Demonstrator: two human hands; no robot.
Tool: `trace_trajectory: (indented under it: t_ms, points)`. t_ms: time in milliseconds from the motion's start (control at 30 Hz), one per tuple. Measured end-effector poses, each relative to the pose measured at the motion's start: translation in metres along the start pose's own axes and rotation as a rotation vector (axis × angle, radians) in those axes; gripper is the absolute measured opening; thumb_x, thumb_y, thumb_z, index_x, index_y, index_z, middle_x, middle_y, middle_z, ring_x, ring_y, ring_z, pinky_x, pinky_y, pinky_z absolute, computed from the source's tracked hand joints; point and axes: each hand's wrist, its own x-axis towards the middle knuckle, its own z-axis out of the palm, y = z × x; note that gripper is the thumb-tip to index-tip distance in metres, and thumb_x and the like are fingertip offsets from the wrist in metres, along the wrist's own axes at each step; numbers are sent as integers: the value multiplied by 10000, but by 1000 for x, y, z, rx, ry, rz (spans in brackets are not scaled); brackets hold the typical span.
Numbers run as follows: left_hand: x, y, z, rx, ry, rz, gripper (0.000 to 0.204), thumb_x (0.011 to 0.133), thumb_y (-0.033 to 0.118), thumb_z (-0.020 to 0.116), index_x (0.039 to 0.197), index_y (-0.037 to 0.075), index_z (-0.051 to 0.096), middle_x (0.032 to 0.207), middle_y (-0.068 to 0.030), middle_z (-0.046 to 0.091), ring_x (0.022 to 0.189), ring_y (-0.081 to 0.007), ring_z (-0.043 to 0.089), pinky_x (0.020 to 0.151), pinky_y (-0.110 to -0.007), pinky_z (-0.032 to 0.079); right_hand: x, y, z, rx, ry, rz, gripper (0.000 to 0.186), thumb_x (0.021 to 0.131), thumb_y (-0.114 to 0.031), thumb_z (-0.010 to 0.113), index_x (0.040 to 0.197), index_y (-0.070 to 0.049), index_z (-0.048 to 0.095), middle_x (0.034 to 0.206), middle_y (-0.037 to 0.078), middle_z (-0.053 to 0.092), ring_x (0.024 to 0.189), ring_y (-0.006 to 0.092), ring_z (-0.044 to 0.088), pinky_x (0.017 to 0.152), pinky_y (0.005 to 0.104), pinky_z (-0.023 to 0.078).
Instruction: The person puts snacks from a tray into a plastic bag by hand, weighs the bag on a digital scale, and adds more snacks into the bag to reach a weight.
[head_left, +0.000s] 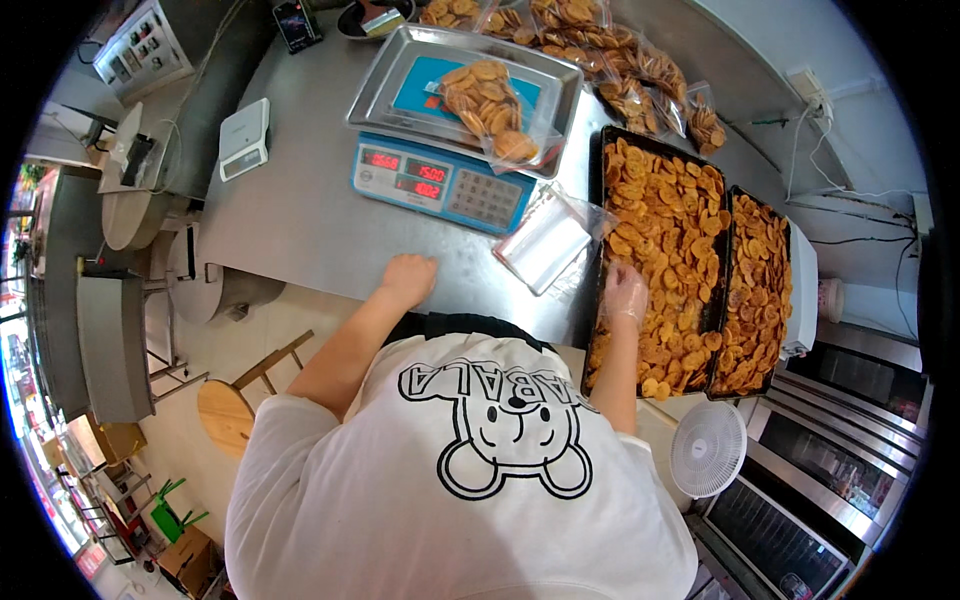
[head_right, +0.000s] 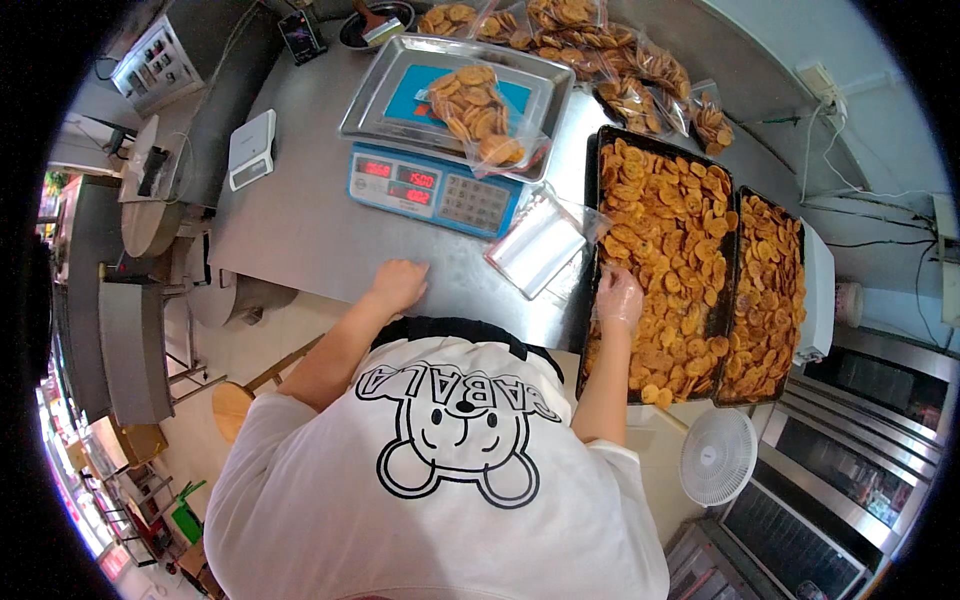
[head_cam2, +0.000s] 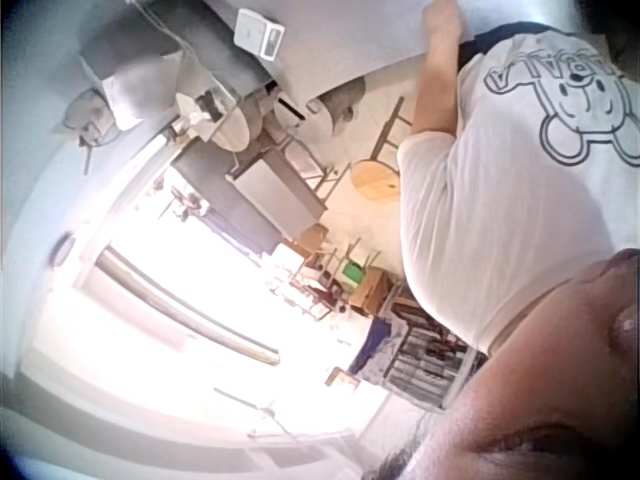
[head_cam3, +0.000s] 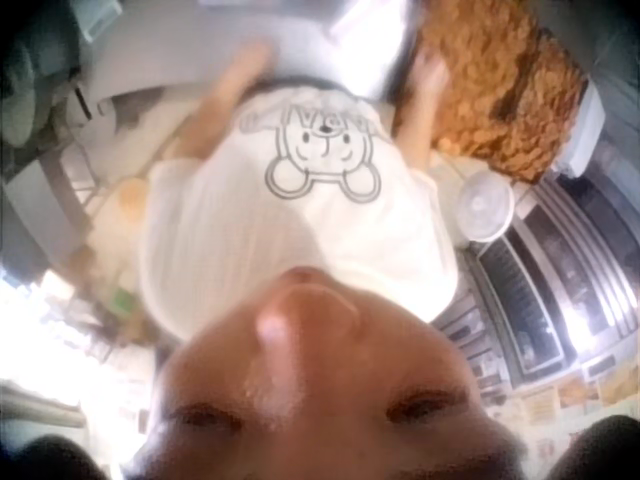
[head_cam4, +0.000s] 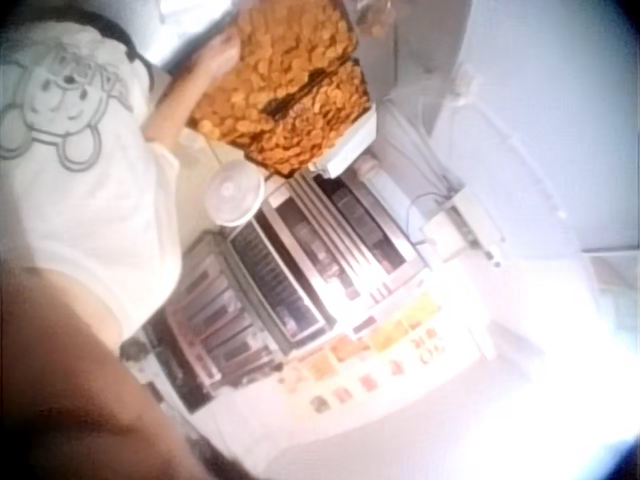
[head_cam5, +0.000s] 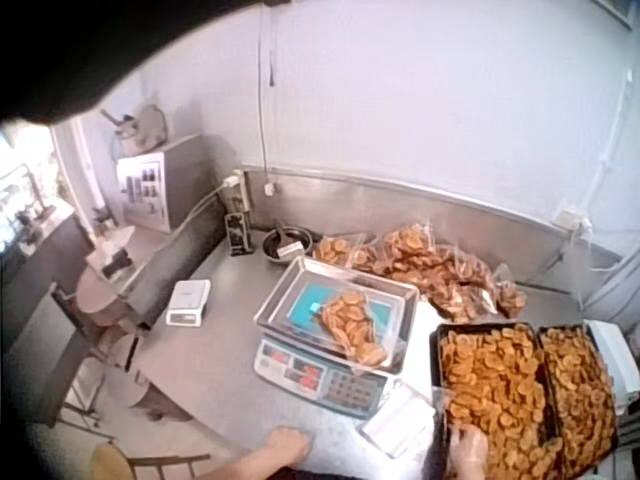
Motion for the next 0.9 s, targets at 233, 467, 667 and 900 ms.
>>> trace_trajectory:
  t_ms: [233, 467, 667, 900]
  points:
    - [0, 8, -61, -202, 228, 30, 173, 936, 243, 585, 975, 100, 675, 914, -132, 715, 815, -352, 689, 710, -488, 538, 14, 13, 7, 43, 83, -84, 263, 961, -276, 622, 1043, -65, 757, 996, 183, 736, 940, 372, 697, 823, 454, 554]
    - [49, 18, -126, -314, 793, 154, 203, 831, 101, 664, 1029, 124, 625, 1123, -77, 651, 943, -331, 666, 761, -487, 532, 21, 23, 8, 21, 116, -116, 254, 956, -269, 632, 1007, -51, 752, 977, 197, 730, 901, 393, 688, 800, 456, 554]
    - [100, 9, -148, -85, 943, 474, 248, 781, 134, 706, 1025, 153, 664, 1100, -6, 642, 1020, -215, 635, 853, -393, 490, 22, 33, 4, 60, 130, -104, 246, 964, -240, 640, 1050, -36, 747, 1016, 198, 730, 941, 366, 698, 821, 437, 555]
    - [126, 3, -161, 91, 961, 611, 187, 784, 155, 708, 966, 183, 677, 1010, 42, 668, 958, -179, 622, 829, -352, 460, 15, 15, -13, 26, 47, -4, 256, 975, -232, 642, 1082, -21, 739, 1094, 199, 728, 978, 357, 705, 826, 425, 560]
